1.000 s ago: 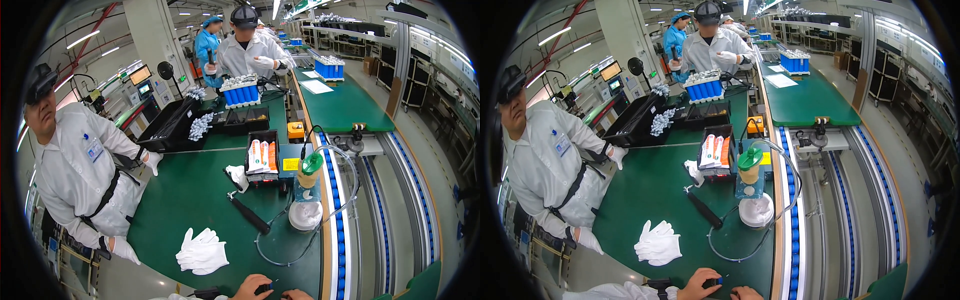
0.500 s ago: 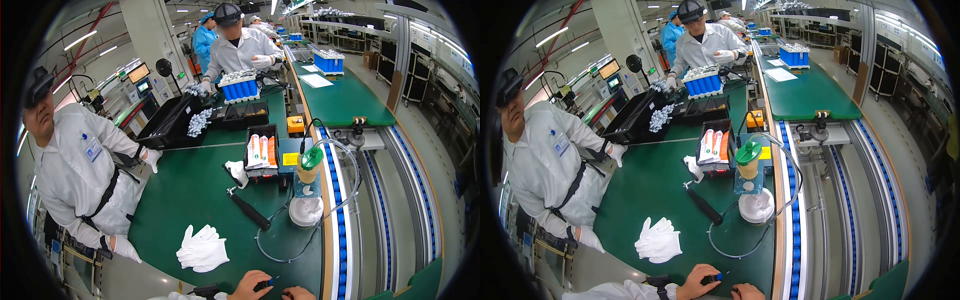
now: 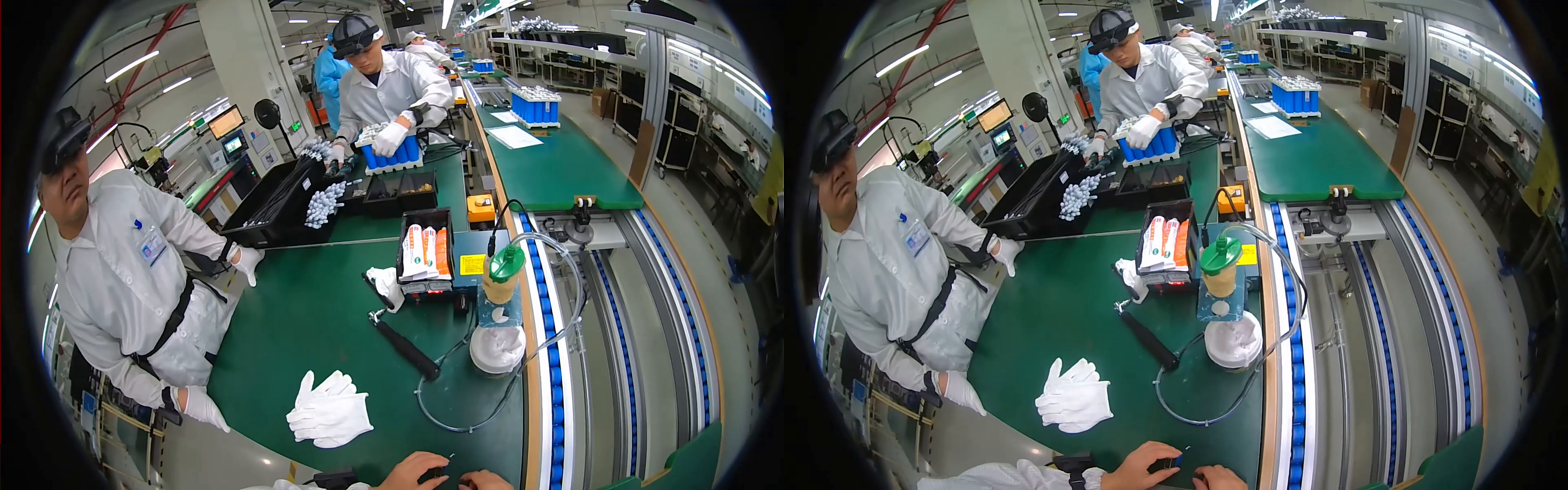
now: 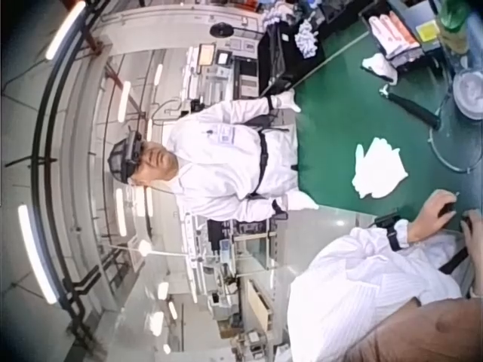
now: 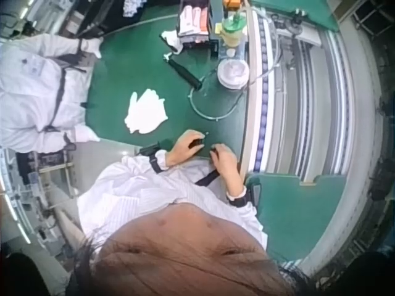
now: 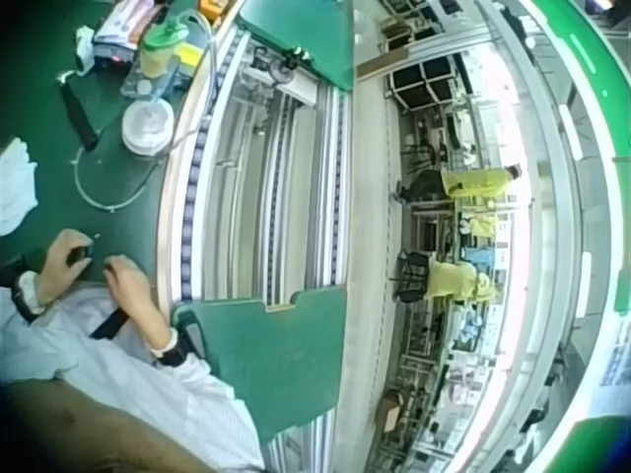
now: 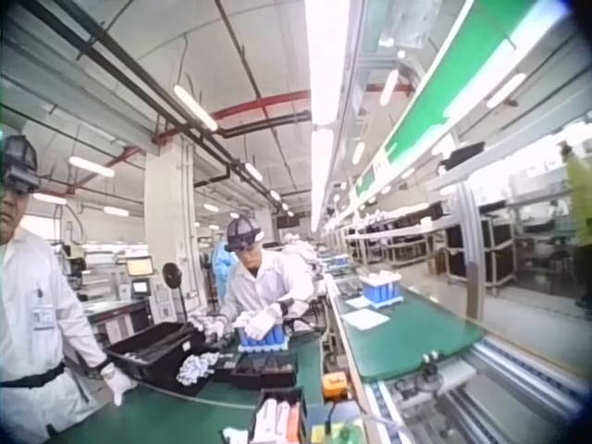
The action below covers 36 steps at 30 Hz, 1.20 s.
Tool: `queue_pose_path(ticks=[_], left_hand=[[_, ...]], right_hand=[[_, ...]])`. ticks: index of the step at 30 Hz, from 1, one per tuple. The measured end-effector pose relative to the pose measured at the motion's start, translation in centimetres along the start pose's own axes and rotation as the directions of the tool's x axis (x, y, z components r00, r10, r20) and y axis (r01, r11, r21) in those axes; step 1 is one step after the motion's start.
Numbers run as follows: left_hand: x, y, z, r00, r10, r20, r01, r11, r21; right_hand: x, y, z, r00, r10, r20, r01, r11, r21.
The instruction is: The person picks up several tubes from a container, places them into a box, and wipes the work surface with a cloth. They then pick up a small blue object and use shears to cut a wire.
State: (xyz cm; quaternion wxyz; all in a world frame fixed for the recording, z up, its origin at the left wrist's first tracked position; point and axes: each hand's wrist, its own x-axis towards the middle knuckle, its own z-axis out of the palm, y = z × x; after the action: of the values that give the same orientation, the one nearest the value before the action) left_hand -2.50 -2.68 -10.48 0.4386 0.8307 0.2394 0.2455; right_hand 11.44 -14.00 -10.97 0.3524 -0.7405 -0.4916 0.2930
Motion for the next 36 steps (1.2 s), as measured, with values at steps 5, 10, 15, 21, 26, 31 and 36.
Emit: queue_pose_path(ticks=[5, 10, 15, 21, 26, 31, 36], left_hand=[[0.2, 0.2, 0.1, 1.0, 0.005, -0.007, -0.005, 1.0, -0.013], [0.3, 0.2, -0.1, 1.0, -0.014, 0.007, 0.014, 1.0, -0.007], [0.3, 0.3, -0.1, 0.999, -0.01, -0.033, 0.009, 1.0, -0.023], [0.3, 0.6, -0.1, 0.999, -0.01, -0.046, 0.01, 1.0, 0.003], [0.5, 0.8, -0.4, 0.999, -0.002, -0.05, 0.002, 1.0, 0.0], [0.4, 0.6, 0.0, 0.986, -0.164, -0.036, 0.156, 0.974, -0.165], [-0.1, -0.6, 0.4, 0.982, -0.174, -0.074, 0.157, 0.968, -0.198]], right_hand=[[0.0, 0.1, 0.0, 1.0, 0.01, 0.009, -0.01, 1.0, 0.007], [0.1, -0.2, -0.1, 1.0, 0.014, 0.021, -0.014, 1.0, 0.005], [0.0, 0.0, -0.1, 0.999, 0.022, 0.027, -0.023, 1.0, 0.008], [0.0, -0.1, -0.1, 1.0, 0.007, 0.012, -0.007, 1.0, 0.001], [0.1, -0.2, -0.1, 1.0, 0.005, 0.025, -0.005, 1.0, 0.001], [-0.1, 0.3, 0.2, 0.998, -0.046, -0.042, 0.046, 0.999, 0.003], [-0.1, -0.1, -0.1, 1.0, -0.012, 0.002, 0.012, 1.0, -0.003]])
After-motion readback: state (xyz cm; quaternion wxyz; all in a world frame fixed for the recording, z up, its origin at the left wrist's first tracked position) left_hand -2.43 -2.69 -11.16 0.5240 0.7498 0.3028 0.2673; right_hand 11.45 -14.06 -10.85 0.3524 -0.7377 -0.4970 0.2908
